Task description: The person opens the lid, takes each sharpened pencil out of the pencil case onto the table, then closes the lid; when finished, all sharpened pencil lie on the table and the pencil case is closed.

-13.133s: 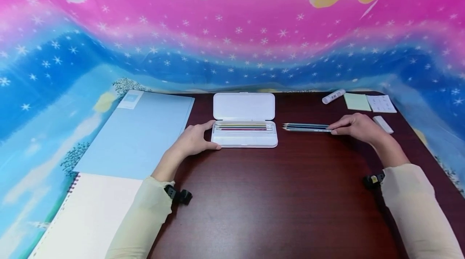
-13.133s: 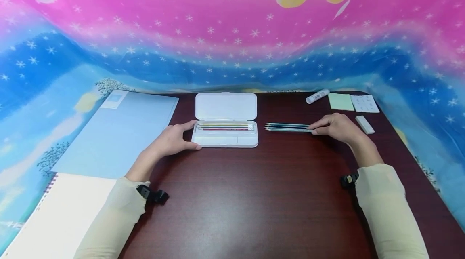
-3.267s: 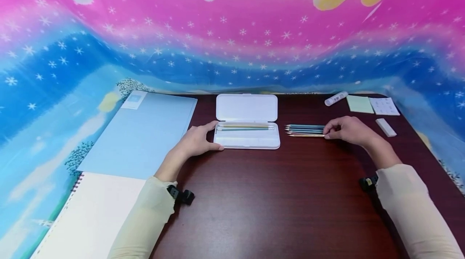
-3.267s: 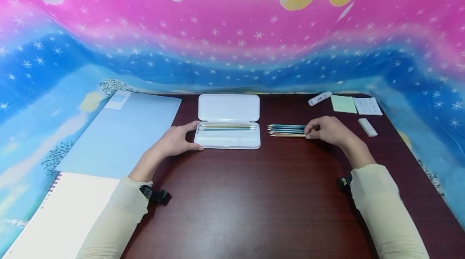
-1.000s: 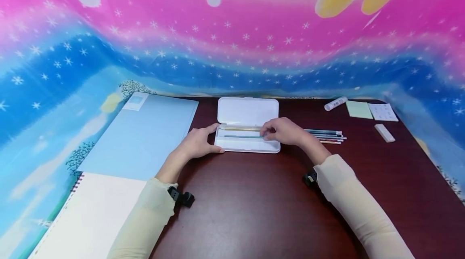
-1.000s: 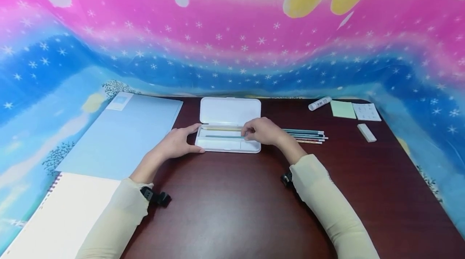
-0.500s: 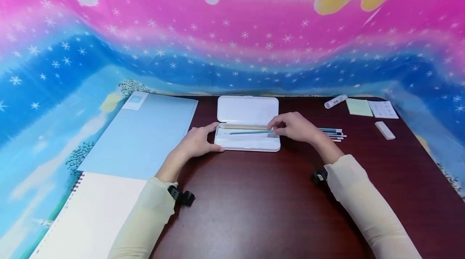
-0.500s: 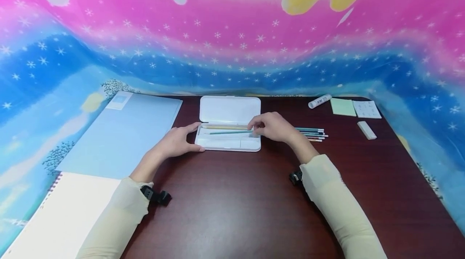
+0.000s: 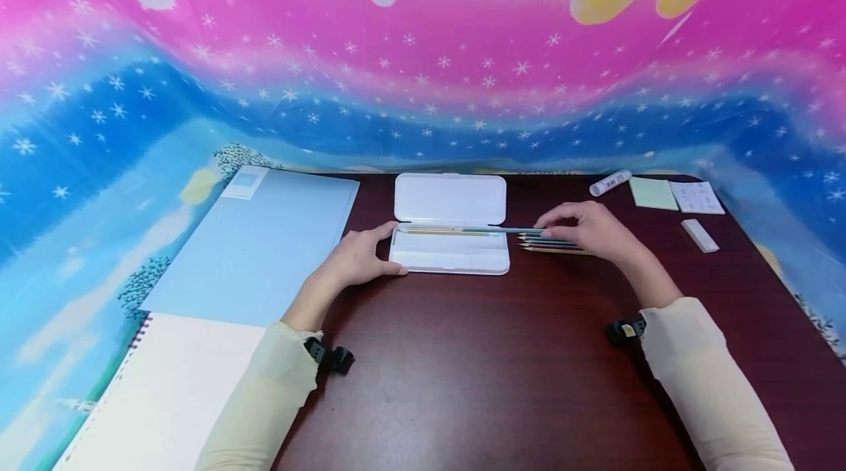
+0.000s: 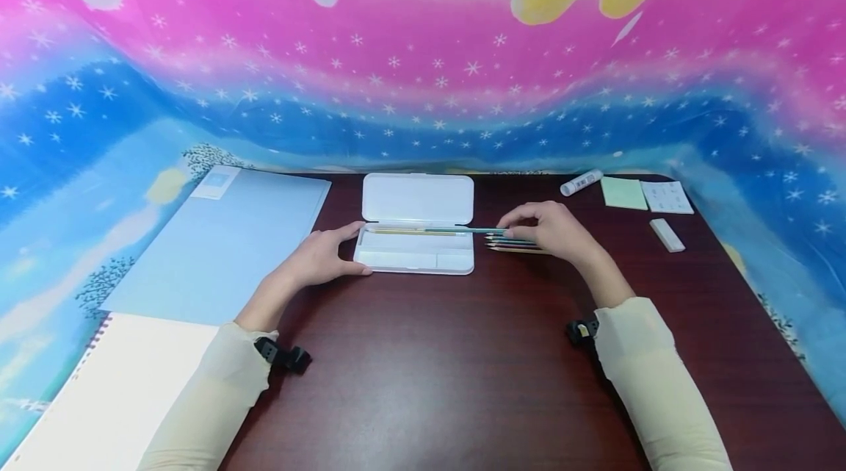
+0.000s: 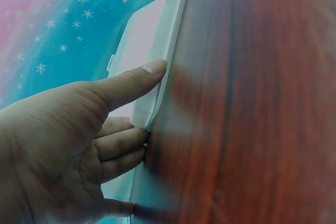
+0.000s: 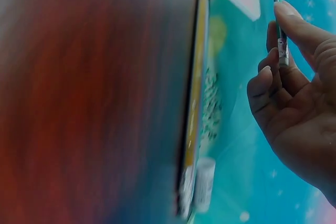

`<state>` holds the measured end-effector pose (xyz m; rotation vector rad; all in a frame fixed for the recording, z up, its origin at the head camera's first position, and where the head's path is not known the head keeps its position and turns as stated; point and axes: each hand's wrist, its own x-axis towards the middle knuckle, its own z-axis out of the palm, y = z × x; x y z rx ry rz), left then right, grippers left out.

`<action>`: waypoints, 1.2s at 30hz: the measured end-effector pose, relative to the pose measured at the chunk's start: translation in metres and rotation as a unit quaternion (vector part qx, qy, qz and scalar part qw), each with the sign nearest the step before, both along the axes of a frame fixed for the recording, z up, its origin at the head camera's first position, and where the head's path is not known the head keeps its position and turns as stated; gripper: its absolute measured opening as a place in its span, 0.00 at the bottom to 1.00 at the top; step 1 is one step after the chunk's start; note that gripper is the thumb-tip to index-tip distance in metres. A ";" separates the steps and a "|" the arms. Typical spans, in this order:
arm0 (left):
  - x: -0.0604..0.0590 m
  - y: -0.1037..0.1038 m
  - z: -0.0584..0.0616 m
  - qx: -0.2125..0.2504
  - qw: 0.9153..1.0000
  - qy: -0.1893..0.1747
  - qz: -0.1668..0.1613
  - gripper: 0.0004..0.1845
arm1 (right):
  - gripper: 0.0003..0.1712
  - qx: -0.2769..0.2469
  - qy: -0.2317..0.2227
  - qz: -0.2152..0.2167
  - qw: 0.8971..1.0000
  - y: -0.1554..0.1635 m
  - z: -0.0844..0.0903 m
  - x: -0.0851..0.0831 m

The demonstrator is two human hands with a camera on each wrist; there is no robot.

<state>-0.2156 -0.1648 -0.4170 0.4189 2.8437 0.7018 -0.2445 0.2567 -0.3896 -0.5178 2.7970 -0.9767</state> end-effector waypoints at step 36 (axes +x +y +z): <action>0.000 0.000 0.000 0.004 1.000 -0.001 0.001 0.52 | 0.02 0.142 -0.015 -0.022 0.990 0.083 -0.016 0.011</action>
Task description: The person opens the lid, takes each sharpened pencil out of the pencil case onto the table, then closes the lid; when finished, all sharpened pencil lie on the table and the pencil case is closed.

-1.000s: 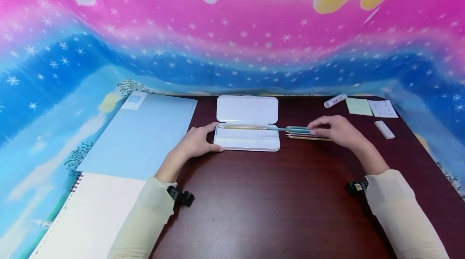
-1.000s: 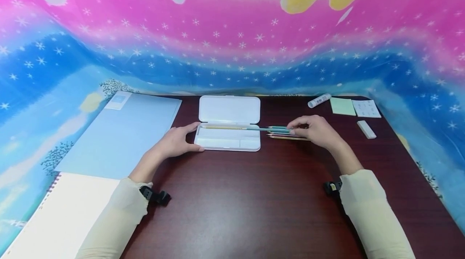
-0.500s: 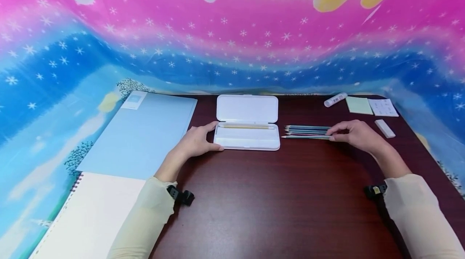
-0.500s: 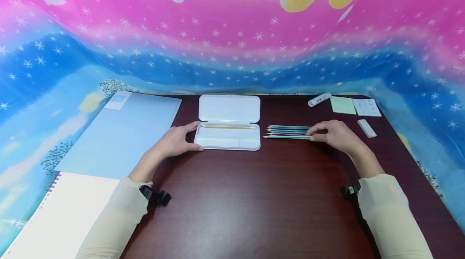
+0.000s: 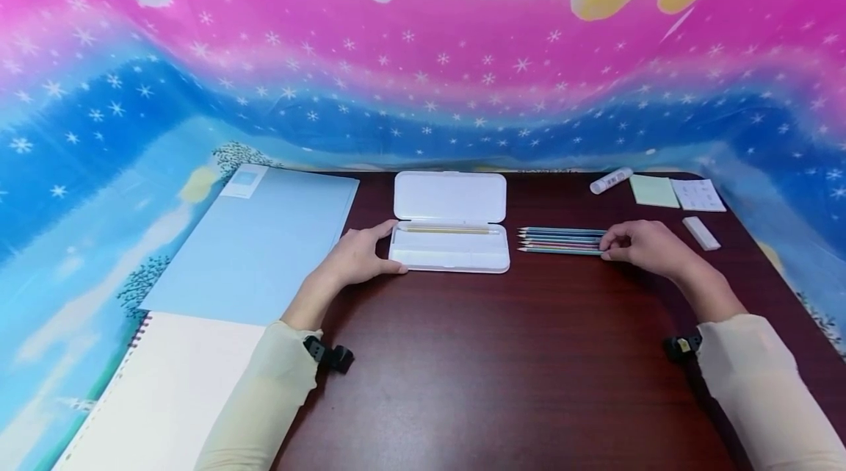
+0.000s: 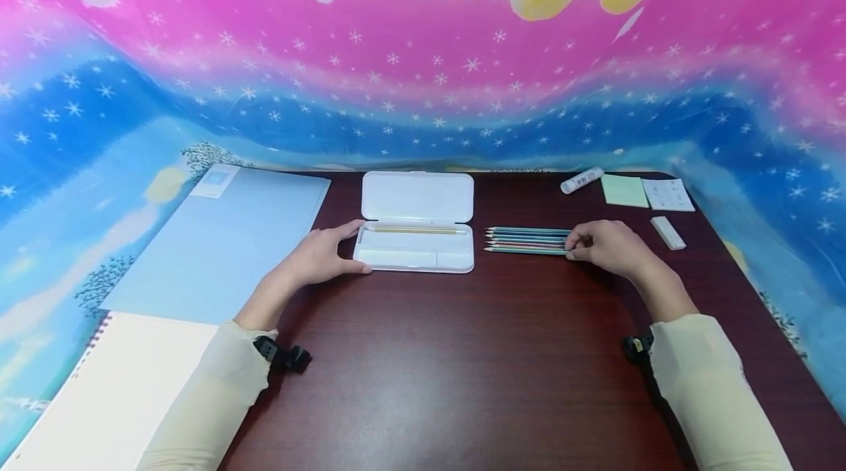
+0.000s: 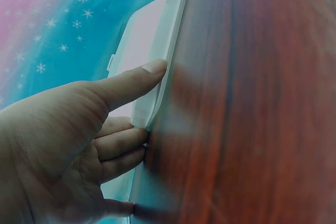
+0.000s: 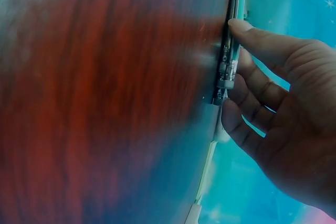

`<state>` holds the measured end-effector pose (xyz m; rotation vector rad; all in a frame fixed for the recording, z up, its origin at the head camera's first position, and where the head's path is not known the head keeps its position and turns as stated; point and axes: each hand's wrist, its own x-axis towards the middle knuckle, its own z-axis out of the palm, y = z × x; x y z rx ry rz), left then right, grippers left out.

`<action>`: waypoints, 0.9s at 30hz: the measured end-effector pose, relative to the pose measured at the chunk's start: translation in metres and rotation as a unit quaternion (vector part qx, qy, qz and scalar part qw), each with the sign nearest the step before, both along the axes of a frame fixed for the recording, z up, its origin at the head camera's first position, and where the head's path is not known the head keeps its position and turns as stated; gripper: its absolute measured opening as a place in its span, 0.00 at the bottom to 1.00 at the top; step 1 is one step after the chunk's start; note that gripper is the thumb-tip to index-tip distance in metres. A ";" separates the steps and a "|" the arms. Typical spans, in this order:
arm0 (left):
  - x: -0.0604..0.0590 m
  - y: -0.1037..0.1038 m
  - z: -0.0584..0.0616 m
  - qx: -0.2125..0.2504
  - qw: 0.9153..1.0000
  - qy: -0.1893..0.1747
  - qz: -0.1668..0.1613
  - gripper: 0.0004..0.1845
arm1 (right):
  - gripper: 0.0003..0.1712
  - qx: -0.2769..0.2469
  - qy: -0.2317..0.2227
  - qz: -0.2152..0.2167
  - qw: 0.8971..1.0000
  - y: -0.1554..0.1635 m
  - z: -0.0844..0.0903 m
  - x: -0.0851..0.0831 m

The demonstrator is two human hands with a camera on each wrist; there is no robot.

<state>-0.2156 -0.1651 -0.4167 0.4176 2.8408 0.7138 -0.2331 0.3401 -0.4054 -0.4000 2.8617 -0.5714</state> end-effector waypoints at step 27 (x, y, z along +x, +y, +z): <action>0.000 0.000 -0.001 -0.006 1.000 0.002 -0.001 0.52 | 0.16 -0.076 0.052 0.055 0.994 -0.086 0.010 -0.016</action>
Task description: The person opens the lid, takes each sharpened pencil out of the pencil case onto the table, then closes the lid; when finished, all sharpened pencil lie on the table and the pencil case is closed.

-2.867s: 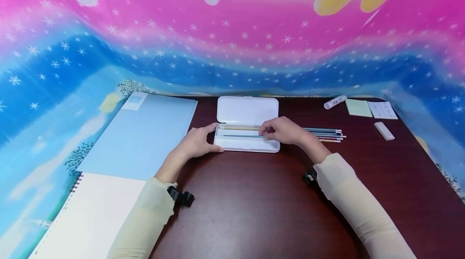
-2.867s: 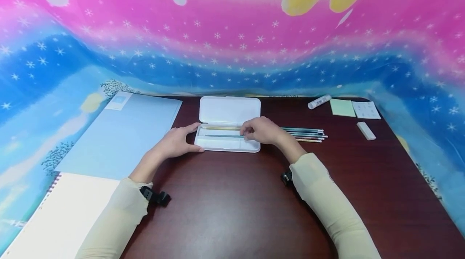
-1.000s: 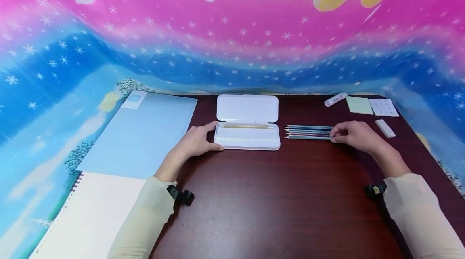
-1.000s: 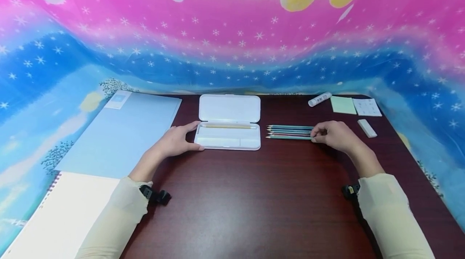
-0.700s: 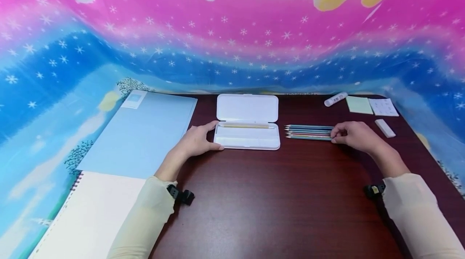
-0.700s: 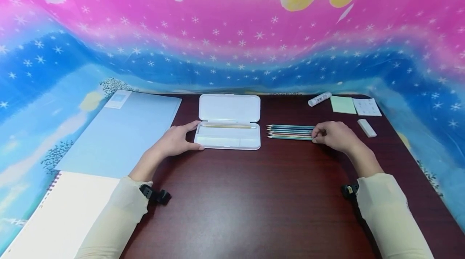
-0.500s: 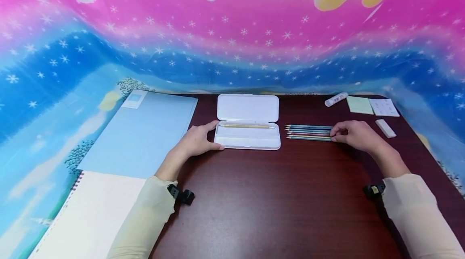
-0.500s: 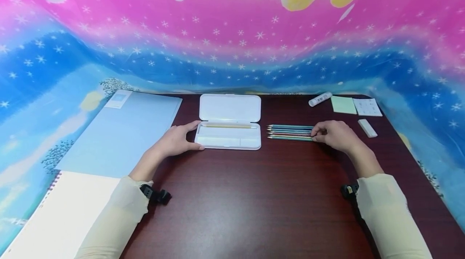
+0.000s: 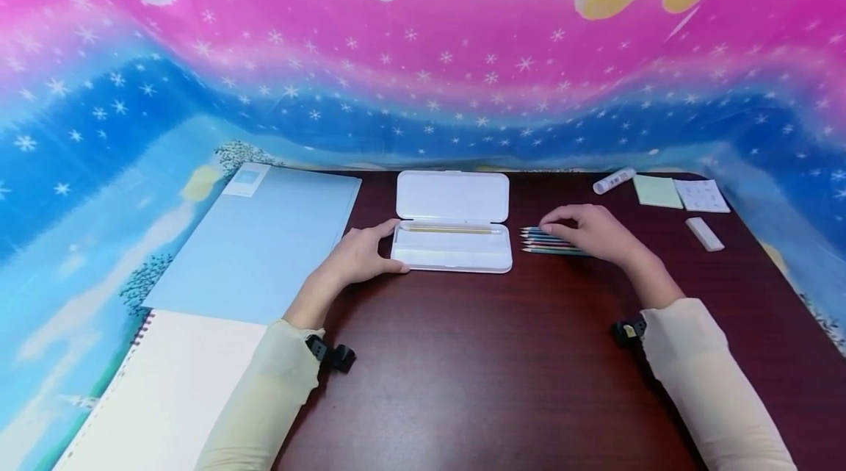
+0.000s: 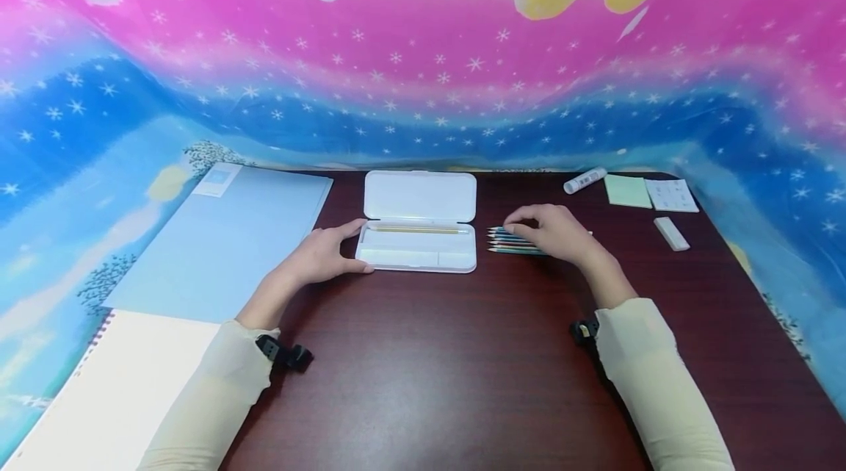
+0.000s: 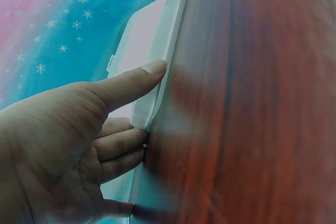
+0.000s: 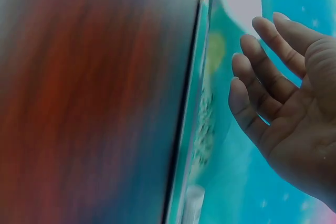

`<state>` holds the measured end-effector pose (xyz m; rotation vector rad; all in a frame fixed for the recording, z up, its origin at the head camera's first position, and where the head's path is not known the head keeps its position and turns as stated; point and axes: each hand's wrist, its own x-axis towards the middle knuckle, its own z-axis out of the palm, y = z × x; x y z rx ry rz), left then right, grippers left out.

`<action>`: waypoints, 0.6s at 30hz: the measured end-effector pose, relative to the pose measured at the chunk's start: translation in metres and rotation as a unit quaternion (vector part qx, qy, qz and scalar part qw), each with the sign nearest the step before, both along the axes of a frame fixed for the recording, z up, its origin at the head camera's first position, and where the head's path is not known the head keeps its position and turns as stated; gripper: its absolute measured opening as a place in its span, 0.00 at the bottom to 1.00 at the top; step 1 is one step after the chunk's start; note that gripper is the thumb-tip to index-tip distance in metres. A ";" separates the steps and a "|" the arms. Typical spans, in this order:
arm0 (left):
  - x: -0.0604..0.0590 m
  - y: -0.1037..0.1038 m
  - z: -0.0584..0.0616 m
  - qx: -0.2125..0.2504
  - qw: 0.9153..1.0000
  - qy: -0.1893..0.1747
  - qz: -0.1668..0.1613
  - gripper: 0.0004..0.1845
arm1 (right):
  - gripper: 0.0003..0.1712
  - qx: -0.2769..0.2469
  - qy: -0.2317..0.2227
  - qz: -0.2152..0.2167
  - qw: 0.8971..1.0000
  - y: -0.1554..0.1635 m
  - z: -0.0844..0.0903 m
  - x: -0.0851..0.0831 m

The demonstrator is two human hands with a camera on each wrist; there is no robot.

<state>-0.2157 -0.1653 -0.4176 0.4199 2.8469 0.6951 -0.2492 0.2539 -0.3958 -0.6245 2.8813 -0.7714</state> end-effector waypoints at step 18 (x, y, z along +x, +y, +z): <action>-0.001 0.000 0.000 0.001 1.000 0.002 -0.001 0.52 | 0.20 0.052 -0.018 0.114 0.992 -0.097 0.006 -0.007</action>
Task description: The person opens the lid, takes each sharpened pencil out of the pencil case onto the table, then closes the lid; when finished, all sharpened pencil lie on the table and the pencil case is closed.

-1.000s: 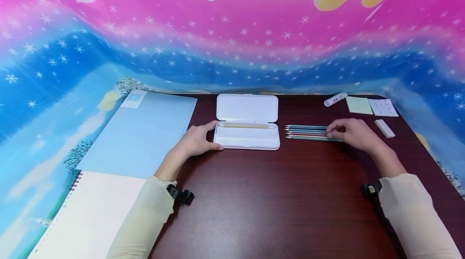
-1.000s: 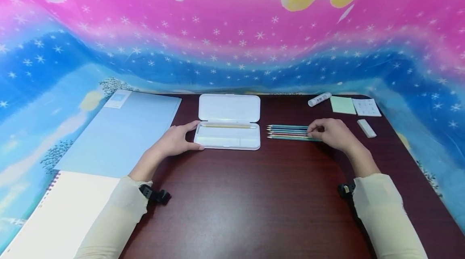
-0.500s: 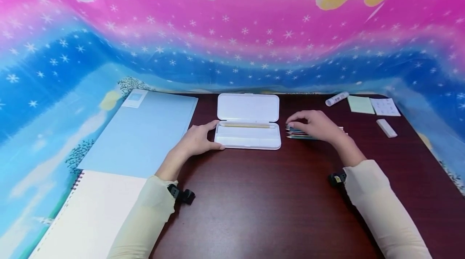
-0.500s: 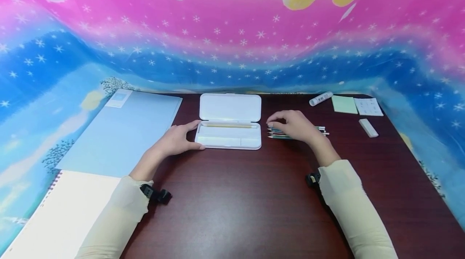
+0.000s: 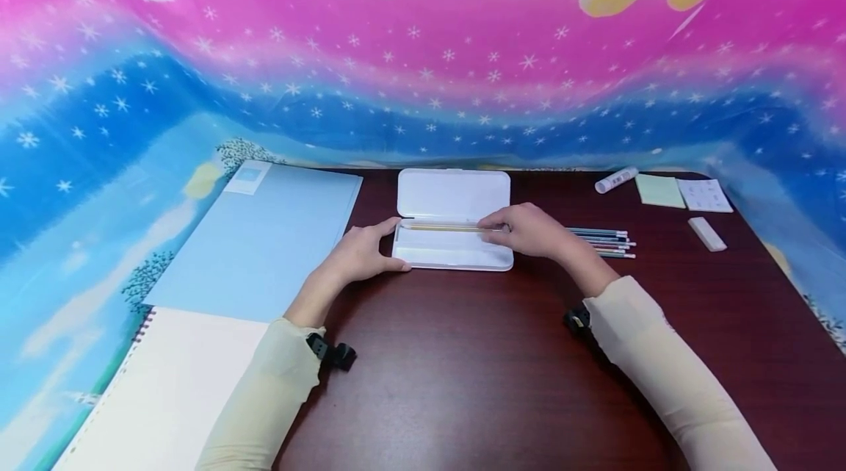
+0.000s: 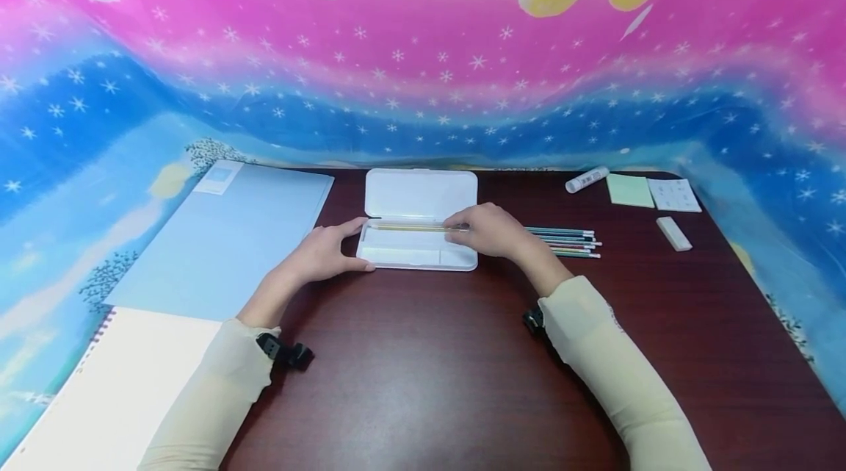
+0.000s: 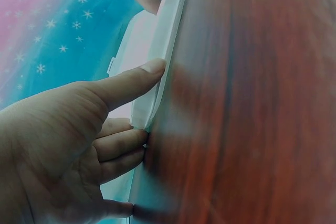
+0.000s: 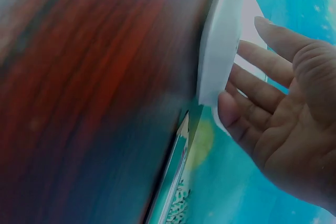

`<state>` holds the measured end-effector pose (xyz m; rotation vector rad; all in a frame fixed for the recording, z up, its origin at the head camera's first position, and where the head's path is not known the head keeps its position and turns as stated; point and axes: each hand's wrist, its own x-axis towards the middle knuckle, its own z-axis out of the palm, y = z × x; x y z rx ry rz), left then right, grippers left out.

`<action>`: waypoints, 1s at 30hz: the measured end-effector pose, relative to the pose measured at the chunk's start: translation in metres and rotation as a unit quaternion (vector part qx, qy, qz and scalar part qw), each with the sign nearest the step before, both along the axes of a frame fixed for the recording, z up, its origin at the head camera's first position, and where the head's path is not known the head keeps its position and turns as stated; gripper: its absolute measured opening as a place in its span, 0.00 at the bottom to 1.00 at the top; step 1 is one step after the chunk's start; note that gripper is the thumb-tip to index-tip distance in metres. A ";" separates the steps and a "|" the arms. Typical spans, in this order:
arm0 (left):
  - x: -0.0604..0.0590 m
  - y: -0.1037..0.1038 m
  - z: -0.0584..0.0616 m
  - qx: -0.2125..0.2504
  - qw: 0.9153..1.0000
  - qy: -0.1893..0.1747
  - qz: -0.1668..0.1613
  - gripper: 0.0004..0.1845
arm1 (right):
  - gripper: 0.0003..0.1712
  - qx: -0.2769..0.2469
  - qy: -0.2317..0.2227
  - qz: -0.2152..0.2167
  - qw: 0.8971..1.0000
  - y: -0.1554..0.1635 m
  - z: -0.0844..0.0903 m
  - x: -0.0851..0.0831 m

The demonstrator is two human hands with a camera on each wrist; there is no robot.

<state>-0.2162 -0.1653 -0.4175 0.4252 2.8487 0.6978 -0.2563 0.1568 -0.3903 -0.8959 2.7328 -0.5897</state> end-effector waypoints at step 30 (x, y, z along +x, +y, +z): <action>0.000 0.002 0.001 -0.006 1.000 0.003 0.001 0.51 | 0.08 -0.046 -0.031 -0.033 0.998 0.017 0.000 -0.005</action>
